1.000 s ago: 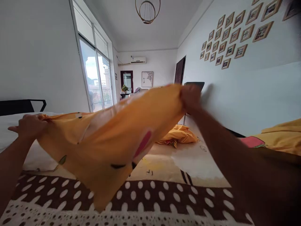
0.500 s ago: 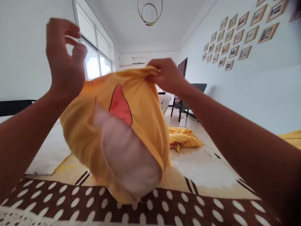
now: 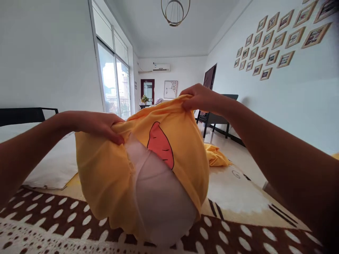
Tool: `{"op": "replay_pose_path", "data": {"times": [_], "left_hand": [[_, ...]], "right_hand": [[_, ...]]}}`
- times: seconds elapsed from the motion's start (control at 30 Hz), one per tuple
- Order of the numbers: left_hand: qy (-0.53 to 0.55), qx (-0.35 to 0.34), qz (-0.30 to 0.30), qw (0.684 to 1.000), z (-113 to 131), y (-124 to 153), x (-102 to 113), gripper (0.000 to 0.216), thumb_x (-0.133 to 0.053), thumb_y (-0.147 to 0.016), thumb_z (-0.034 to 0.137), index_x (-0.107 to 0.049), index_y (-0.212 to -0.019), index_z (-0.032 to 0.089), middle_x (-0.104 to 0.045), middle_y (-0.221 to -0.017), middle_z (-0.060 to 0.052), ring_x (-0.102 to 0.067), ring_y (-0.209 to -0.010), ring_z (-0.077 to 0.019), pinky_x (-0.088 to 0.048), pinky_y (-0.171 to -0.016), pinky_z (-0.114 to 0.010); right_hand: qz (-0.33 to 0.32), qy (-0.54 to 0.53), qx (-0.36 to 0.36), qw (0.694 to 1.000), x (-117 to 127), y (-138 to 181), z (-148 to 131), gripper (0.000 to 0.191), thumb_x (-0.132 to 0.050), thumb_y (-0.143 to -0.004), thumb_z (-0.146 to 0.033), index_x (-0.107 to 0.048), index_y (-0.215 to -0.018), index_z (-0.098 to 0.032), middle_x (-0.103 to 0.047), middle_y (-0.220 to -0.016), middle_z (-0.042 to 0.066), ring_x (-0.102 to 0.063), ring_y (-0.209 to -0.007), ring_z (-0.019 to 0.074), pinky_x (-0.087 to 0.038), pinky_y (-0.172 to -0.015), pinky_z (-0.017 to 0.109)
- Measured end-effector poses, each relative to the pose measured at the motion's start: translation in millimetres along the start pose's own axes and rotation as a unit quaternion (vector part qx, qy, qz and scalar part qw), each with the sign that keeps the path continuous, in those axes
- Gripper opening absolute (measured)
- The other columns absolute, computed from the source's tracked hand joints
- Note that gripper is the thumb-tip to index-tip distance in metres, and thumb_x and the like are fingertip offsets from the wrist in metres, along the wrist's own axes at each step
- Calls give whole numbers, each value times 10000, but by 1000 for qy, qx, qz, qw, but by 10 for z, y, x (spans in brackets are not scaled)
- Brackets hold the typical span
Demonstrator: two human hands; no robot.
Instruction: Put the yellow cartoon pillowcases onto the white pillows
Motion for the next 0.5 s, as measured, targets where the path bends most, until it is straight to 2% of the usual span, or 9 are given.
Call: {"op": "replay_pose_path", "data": {"times": [0.07, 0.13, 0.27, 0.37, 0.43, 0.5], "left_hand": [[-35, -6, 18, 999, 31, -22, -7, 326, -671, -689, 494, -635, -807, 192, -701, -860, -54, -664, -755, -225, -508, -607, -255], [-82, -20, 54, 995, 112, -27, 24, 330, -639, -696, 513, -639, -768, 191, -699, -825, -47, -653, -739, -222, -480, -588, -249], [-177, -48, 165, 969, 316, -8, 164, 406, -589, -706, 581, -646, -794, 188, -673, -797, -33, -613, -711, -200, -430, -595, -253], [-254, -116, 264, 923, 522, 10, 227, 461, -526, -747, 626, -627, -819, 182, -645, -828, -41, -583, -750, -195, -412, -658, -269], [-280, -151, 286, 904, 568, -8, 196, 484, -493, -770, 641, -604, -862, 179, -633, -865, -52, -571, -784, -195, -406, -696, -275], [-277, -138, 269, 912, 469, -51, 175, 520, -506, -754, 663, -587, -941, 185, -633, -906, -57, -570, -808, -198, -410, -704, -272]], "right_hand": [[-101, 26, -10, 994, -93, 91, -11, 32, -610, -696, -194, -623, -709, -169, -497, -595, -12, -418, -535, 95, -318, -469, 244], [-171, 58, -8, 983, -112, 182, -51, 97, -621, -734, -273, -649, -756, -183, -537, -630, -8, -455, -553, 99, -345, -488, 242], [-195, 152, -5, 969, -93, 208, -101, 133, -631, -745, -287, -674, -836, -201, -587, -688, -21, -529, -620, 112, -390, -555, 242], [-235, 226, -39, 945, -289, 211, 1, 166, -704, -632, -183, -670, -793, -196, -602, -698, -17, -548, -640, 132, -394, -568, 255], [-234, 266, -60, 933, -391, 227, 84, 191, -717, -568, -135, -650, -739, -185, -600, -692, -3, -536, -621, 138, -380, -548, 262], [-222, 282, -59, 931, -437, 263, 129, 159, -687, -569, -132, -628, -709, -179, -603, -699, 6, -519, -598, 129, -362, -528, 263]]}}
Point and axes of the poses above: each hand's wrist, its own y-axis away from the middle knuckle, its own x-axis out of the back of the hand, z = x × y, the point moved 9 cm from there along -y, towards the middle knuckle
